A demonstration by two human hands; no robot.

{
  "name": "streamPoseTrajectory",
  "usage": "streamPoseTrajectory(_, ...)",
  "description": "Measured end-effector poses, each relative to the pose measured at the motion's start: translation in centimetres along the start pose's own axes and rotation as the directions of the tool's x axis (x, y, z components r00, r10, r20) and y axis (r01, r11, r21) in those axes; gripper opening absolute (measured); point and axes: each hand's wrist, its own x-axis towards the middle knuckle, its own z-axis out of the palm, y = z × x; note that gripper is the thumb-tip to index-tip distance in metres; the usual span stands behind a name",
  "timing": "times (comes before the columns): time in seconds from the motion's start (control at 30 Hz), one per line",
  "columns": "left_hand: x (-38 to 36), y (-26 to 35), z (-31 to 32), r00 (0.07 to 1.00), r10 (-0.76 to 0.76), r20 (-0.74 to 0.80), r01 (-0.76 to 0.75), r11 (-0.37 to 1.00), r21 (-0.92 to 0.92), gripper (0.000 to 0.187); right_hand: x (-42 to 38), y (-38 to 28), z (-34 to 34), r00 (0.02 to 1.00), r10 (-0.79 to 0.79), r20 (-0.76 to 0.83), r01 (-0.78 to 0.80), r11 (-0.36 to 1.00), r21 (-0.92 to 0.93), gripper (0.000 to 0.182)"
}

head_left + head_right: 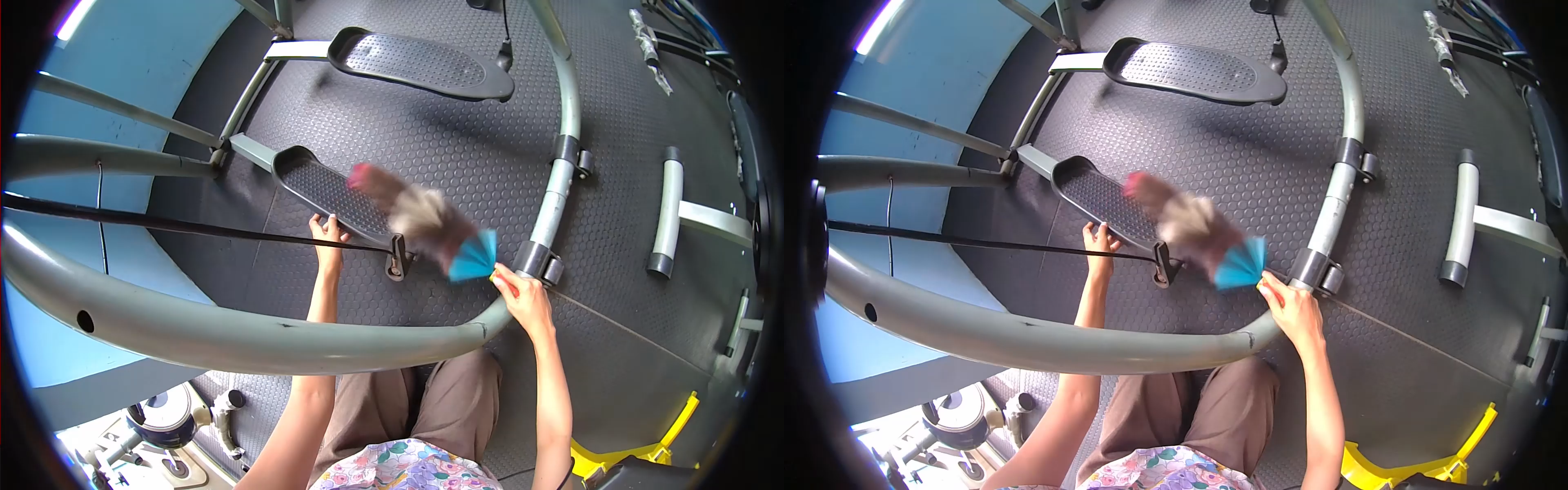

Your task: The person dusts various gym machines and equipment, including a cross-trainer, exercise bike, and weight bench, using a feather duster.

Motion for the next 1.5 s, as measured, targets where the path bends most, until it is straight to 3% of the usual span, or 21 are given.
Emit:
streamPoseTrajectory(0.03,0.1,-0.1,0.1,1.0,0.001,-0.007,-0.001,1.0,0.002,0.051,0.6,0.0,0.6,1.0,-0.004,0.005,0.004,1.0,0.002,0.031)
streamPoseTrajectory(0.13,0.5,-0.8,-0.2,0.999,0.048,-0.004,-0.047,0.998,0.046,0.048,2.6,-0.8,2.5,0.967,-0.245,-0.071,0.254,0.948,0.191,0.03)
streamPoseTrajectory(0.23,0.3,-0.7,-0.4,0.999,0.032,-0.022,-0.028,0.989,0.142,0.048,4.8,-2.9,2.9,0.98,-0.191,0.052,0.188,0.98,0.063,0.028)
streamPoseTrajectory(0.3,0.2,-0.8,-0.6,0.998,0.027,0.048,-0.026,0.999,-0.018,0.048,6.6,-3.1,4.2,0.98,-0.198,0.003,0.198,0.98,0.02,0.026)
streamPoseTrajectory(0.37,0.2,-1.2,-0.7,0.999,0.004,0.048,-0.003,1.0,-0.023,0.047,8.0,-3.5,5.3,0.93,-0.349,-0.116,0.366,0.909,0.2,0.028)
streamPoseTrajectory(0.43,-0.1,-1.3,-0.5,0.999,0.003,0.034,-0.002,1.0,-0.027,0.044,8.9,-4.5,5.2,0.938,-0.341,-0.069,0.347,0.931,0.114,0.028)
streamPoseTrajectory(0.5,-0.4,-1.2,-0.7,0.997,-0.006,0.071,0.007,1.0,-0.02,0.044,9.7,-5.4,5.1,0.99,-0.139,0.036,0.142,0.979,-0.145,0.027)
streamPoseTrajectory(0.57,-0.9,-1.1,-0.4,0.998,-0.007,0.057,0.007,1.0,-0.008,0.045,10.3,-5.0,5.7,0.99,-0.138,-0.02,0.134,0.983,-0.129,0.025)
streamPoseTrajectory(0.63,-1.4,-1.0,-0.2,0.998,0.01,0.063,-0.008,1.0,-0.028,0.046,10.4,-4.8,6.4,0.929,-0.315,-0.193,0.336,0.938,0.088,0.023)
streamPoseTrajectory(0.67,-1.7,-0.9,-0.1,0.997,0.008,0.076,-0.005,0.999,-0.05,0.048,10.4,-4.7,6.6,0.924,-0.343,-0.168,0.363,0.926,0.106,0.024)
streamPoseTrajectory(0.7,-1.8,-0.8,-0.1,0.997,0.009,0.082,-0.008,1.0,-0.007,0.049,10.4,-5.2,6.3,0.922,-0.346,-0.171,0.367,0.924,0.107,0.024)
streamPoseTrajectory(0.77,-2.4,-0.6,-0.1,0.996,-0.03,0.088,0.033,0.999,-0.035,0.05,10.8,-6.4,5.5,0.977,-0.205,-0.051,0.199,0.975,-0.101,0.028)
streamPoseTrajectory(0.8,-2.5,-0.7,-0.1,0.994,-0.024,0.103,0.028,0.999,-0.036,0.049,11.0,-7.3,4.9,0.986,-0.157,-0.062,0.146,0.977,-0.156,0.028)
streamPoseTrajectory(0.83,-2.4,-0.5,-0.1,0.992,-0.029,0.123,0.033,0.999,-0.026,0.047,11.7,-6.7,5.6,0.956,-0.212,-0.204,0.192,0.974,-0.117,0.026)
streamPoseTrajectory(0.97,-2.8,0.3,0.4,0.984,-0.095,0.149,0.106,0.992,-0.069,0.044,13.5,-10.3,6.3,0.945,-0.302,-0.126,0.317,0.94,0.126,0.028)
streamPoseTrajectory(1.03,-2.9,0.6,0.6,0.983,-0.133,0.128,0.139,0.99,-0.038,0.045,15.4,-12.9,8.0,0.875,-0.459,-0.153,0.47,0.882,0.038,0.024)
streamPoseTrajectory(1.1,-3.0,0.9,0.3,0.969,-0.182,0.17,0.192,0.98,-0.047,0.046,17.2,-16.0,8.3,0.927,-0.374,0.013,0.373,0.92,-0.116,0.024)
streamPoseTrajectory(1.23,-3.1,1.7,0.2,0.945,-0.233,0.229,0.253,0.965,-0.063,0.047,20.6,-18.5,10.3,0.934,-0.353,-0.048,0.348,0.933,-0.087,0.024)
streamPoseTrajectory(1.3,-3.2,2.2,0.3,0.939,-0.271,0.21,0.285,0.958,-0.038,0.045,21.5,-18.5,11.2,0.919,-0.393,-0.017,0.393,0.919,0.036,0.023)
streamPoseTrajectory(1.37,-3.2,2.8,0.5,0.931,-0.296,0.215,0.307,0.951,-0.023,0.044,22.7,-18.8,11.5,0.918,-0.387,0.083,0.393,0.915,-0.088,0.024)
streamPoseTrajectory(1.5,-3.2,3.4,0.8,0.911,-0.363,0.197,0.367,0.93,0.021,0.048,23.8,-20.9,10.9,0.893,-0.443,0.081,0.447,0.894,-0.037,0.021)
